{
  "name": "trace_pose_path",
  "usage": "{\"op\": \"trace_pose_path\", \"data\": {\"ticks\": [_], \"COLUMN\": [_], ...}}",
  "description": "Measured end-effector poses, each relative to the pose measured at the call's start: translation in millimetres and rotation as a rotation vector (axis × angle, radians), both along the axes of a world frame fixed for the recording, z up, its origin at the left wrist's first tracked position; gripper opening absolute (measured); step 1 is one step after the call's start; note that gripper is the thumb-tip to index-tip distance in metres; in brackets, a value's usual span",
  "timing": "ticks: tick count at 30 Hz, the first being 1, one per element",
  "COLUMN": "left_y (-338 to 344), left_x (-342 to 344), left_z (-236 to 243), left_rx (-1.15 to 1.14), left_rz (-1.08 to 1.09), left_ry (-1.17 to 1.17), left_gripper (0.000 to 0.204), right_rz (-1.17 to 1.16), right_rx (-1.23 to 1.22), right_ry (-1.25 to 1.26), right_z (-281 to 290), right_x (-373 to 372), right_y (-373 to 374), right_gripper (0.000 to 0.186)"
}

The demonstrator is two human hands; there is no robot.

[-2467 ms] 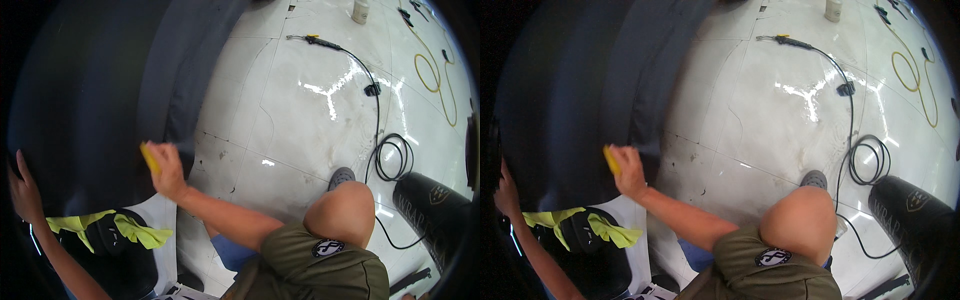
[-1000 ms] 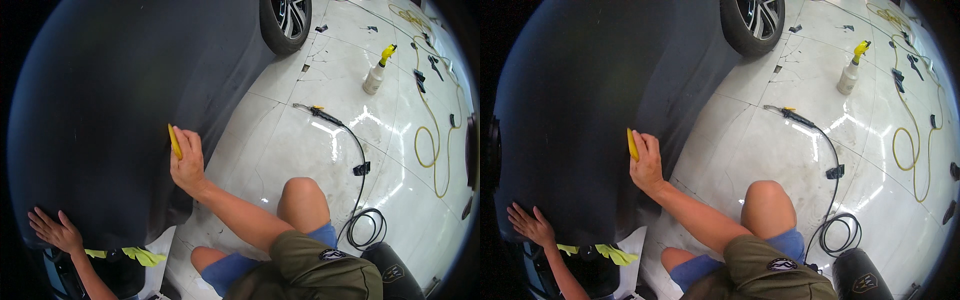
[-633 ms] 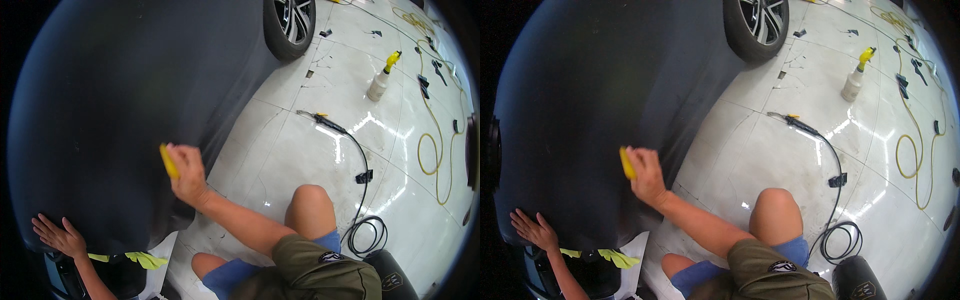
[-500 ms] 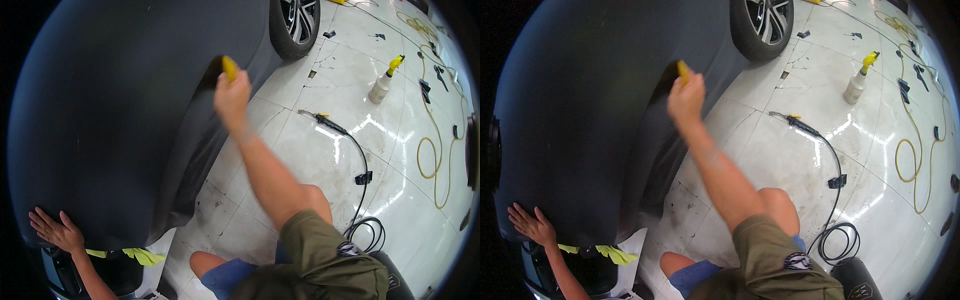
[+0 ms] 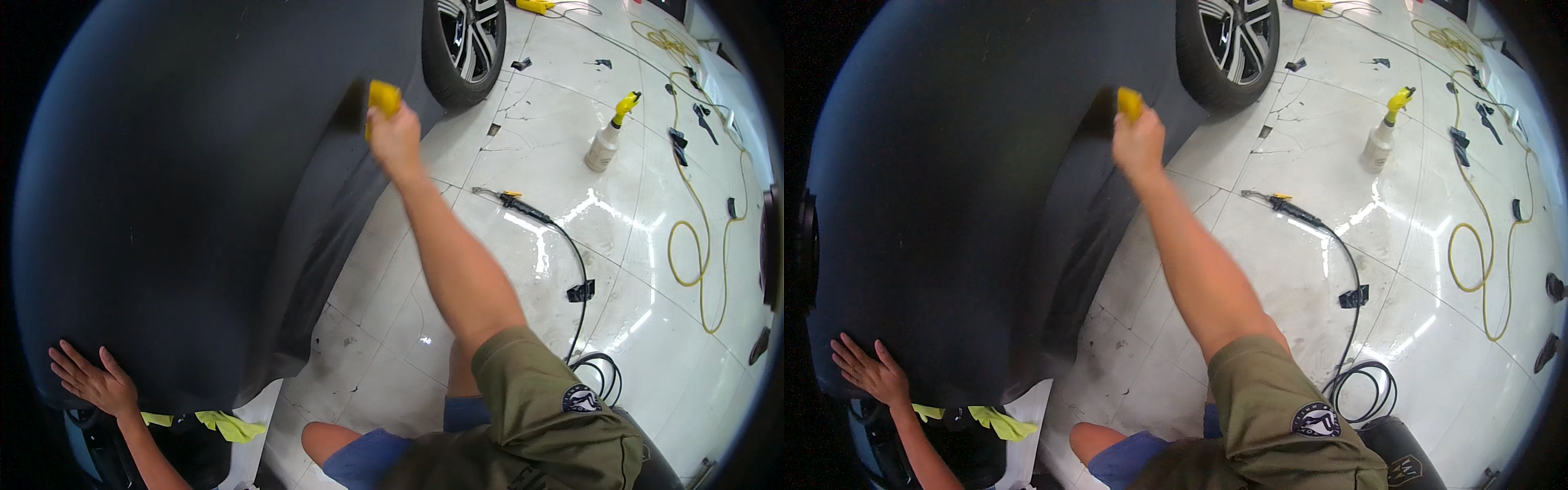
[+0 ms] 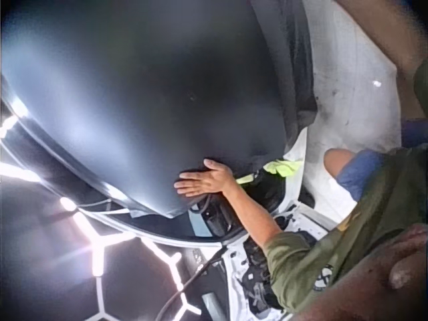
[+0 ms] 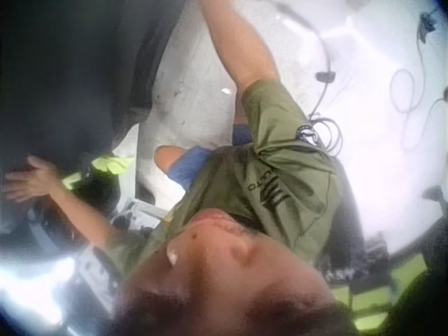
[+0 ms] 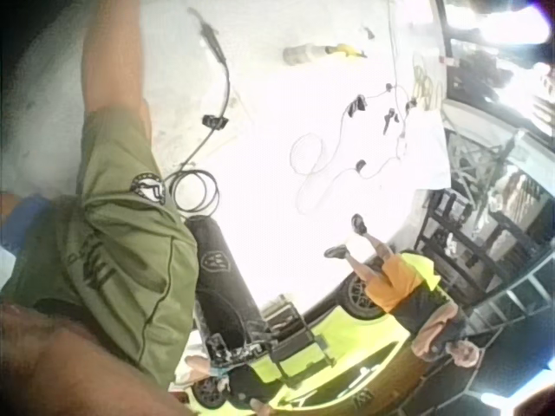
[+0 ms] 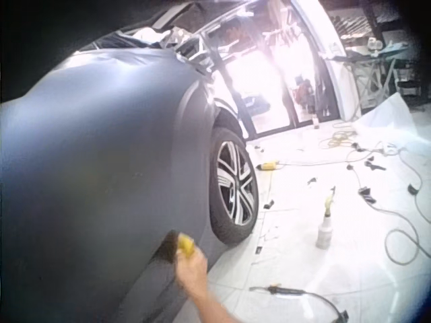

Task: The person applies a matte black vinyl wrap to the front fender of a car. They use a yellow squeegee to smooth the film, a spray bottle to apply liquid, and a heat gun to stretch and conform the material around the wheel arch and body lines.

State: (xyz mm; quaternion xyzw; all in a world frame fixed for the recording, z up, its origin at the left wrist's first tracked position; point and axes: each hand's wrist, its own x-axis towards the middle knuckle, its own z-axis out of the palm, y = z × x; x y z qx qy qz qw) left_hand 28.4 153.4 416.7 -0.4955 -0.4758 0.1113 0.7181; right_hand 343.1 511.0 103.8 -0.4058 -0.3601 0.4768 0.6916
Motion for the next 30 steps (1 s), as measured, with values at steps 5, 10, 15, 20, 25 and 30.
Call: {"op": "trace_pose_path", "data": {"ticks": [5, 10, 15, 20, 25, 30], "left_y": [-5.2, 4.2, -3.5, -2.2, 5.0, -6.9], "left_x": [2.2, 6.9, 8.0, 12.3, 14.6, 16.2], "left_z": [-0.5, 2.9, -1.9, 3.4, -3.5, -6.9], "left_rx": [0.007, 0.016, 0.016, 0.007, 0.002, 0.004], "left_rz": [0.02, -0.021, 0.026, 0.042, -0.006, 0.028], "left_ry": [0.012, 0.01, -0.004, 0.015, -0.04, -0.046], "left_gripper": [0.064, 0.064, 0.064, 0.065, 0.066, 0.067], "right_rz": [-0.257, -0.362, -0.279, -0.496, -0.386, -0.252], "right_rx": [0.514, 0.091, 0.246, 0.572, 0.209, 0.456], "right_ry": [-0.201, -0.318, -0.243, -0.378, -0.46, -0.274], "right_z": [0.6, 14.9, -1.9, 9.8, 20.8, 17.9], "right_x": [-86.1, 2.4, -20.1, -68.9, 66.6, -30.9], "right_y": [-139.2, 37.1, -38.3, -57.9, 97.2, -67.5], "right_gripper": [0.041, 0.022, 0.027, 0.043, 0.022, 0.021]}}
